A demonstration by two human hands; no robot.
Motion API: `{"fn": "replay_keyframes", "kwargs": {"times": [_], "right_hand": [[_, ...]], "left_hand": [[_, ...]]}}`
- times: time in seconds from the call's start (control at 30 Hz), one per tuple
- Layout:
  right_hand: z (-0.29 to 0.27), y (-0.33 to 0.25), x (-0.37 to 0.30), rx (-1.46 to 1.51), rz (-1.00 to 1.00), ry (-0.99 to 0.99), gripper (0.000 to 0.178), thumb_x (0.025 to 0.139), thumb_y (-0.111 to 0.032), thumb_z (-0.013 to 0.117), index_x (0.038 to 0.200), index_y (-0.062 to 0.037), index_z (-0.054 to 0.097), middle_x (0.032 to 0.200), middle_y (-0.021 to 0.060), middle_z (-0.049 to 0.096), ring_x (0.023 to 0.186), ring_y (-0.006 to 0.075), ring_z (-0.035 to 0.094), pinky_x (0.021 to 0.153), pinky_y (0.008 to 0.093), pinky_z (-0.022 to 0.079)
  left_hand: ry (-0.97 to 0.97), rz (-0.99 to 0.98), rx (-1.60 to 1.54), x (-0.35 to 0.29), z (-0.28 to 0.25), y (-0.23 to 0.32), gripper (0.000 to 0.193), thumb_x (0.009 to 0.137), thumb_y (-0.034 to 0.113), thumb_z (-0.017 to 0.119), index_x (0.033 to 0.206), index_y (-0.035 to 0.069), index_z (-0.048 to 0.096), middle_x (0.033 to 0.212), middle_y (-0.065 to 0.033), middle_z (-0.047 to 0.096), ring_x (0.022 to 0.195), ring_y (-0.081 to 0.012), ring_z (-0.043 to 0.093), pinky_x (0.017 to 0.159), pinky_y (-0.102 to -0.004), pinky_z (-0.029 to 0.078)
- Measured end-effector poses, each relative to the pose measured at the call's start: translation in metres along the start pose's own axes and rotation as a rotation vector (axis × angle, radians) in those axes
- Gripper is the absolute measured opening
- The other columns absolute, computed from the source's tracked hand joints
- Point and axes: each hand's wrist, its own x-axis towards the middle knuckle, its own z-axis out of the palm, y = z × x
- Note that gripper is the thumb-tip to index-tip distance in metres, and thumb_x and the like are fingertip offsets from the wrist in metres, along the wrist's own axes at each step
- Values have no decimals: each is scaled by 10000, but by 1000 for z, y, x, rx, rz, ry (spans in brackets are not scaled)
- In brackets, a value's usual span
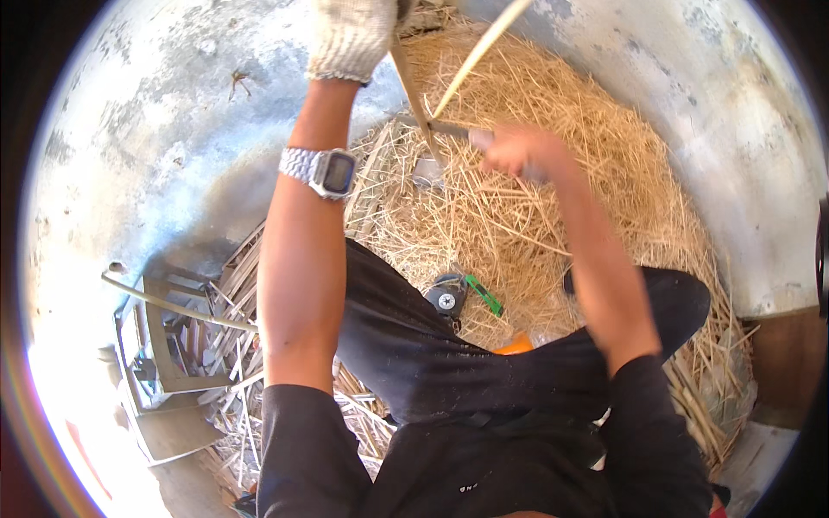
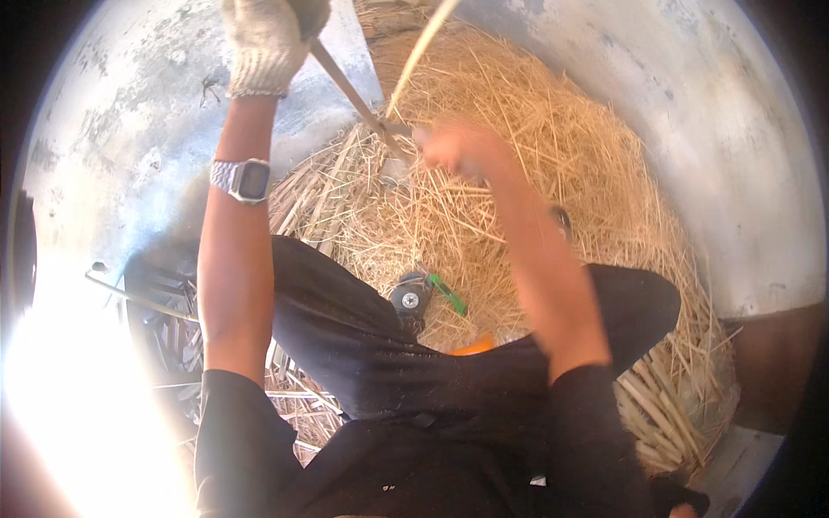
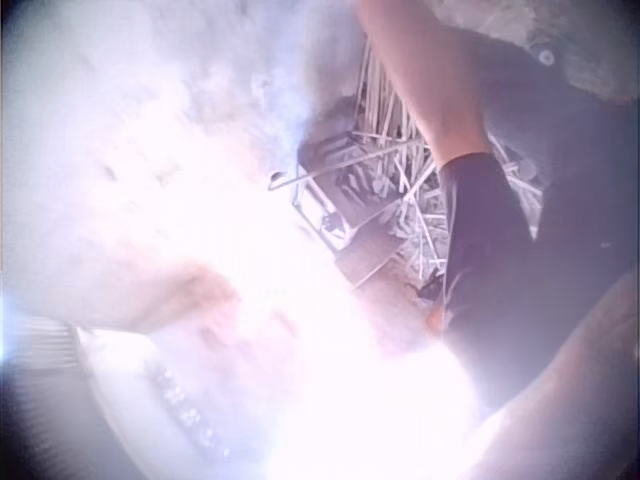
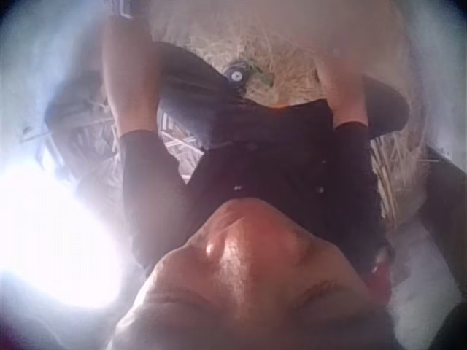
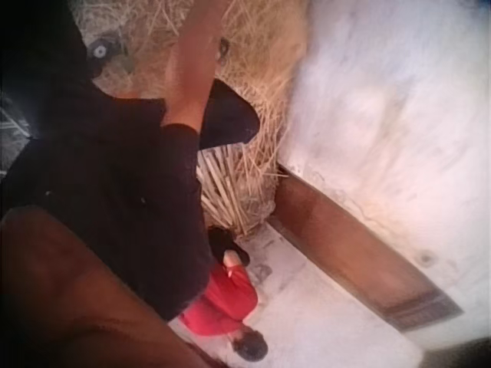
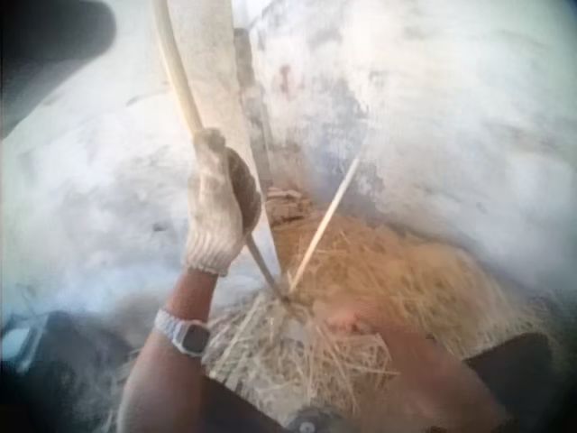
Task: The person sits cross-legged on a bed of straw and uses a knife to peel the outer layer off a long, thin wooden stick. They hold the stick with a gloved left hand and scrape the surface with the knife in their right hand, creating thin strips of wood.
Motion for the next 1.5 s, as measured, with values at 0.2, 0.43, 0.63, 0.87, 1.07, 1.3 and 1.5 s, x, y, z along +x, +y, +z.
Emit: {"fn": "replay_keyframes", "kwargs": {"times": [0.2,0.43,0.63,0.87,1.07,1.3,1.5], "right_hand": [[-71,-92,17,-1189,-424,70,331,868,-265,751,999,31,679,655,63,550,545,115,510,455,260,427],[-74,-89,-49,-293,-179,303,342,867,-270,762,1009,28,671,648,58,555,532,107,523,459,268,445],[35,-66,-71,519,-458,715,343,887,-258,729,1052,23,623,668,67,579,541,123,571,482,290,459],[134,-54,-62,812,-244,464,278,860,-212,660,989,16,567,820,180,631,697,278,624,660,405,487],[193,49,-15,282,-201,533,234,867,-218,647,829,-3,565,704,144,583,642,259,554,640,435,463],[85,-41,-59,851,-646,622,146,861,-132,654,777,-76,550,600,-14,520,521,84,475,475,274,361],[191,32,18,349,-155,574,212,835,-153,622,726,25,587,629,148,582,552,260,600,542,427,497]], "left_hand": [[-128,25,158,-19,20,-11,557,970,683,425,654,225,397,493,76,305,361,-87,273,349,-264,216],[166,136,148,-6,-52,21,655,925,749,428,563,224,279,447,68,215,331,-92,189,323,-277,159],[361,311,260,5,-55,14,557,981,559,530,572,209,392,426,47,338,300,-99,306,299,-269,216],[461,289,270,6,-50,18,448,998,502,534,731,142,529,455,58,382,322,-71,349,306,-259,273],[402,280,287,-4,-39,14,524,1054,464,419,1397,71,469,532,80,399,358,-51,364,307,-232,302],[274,341,316,4,-55,4,554,1038,536,402,1364,96,483,530,68,396,344,-63,361,303,-236,311],[445,185,241,6,-39,10,535,1006,603,429,651,203,453,436,73,331,302,-89,296,289,-270,244]]}}
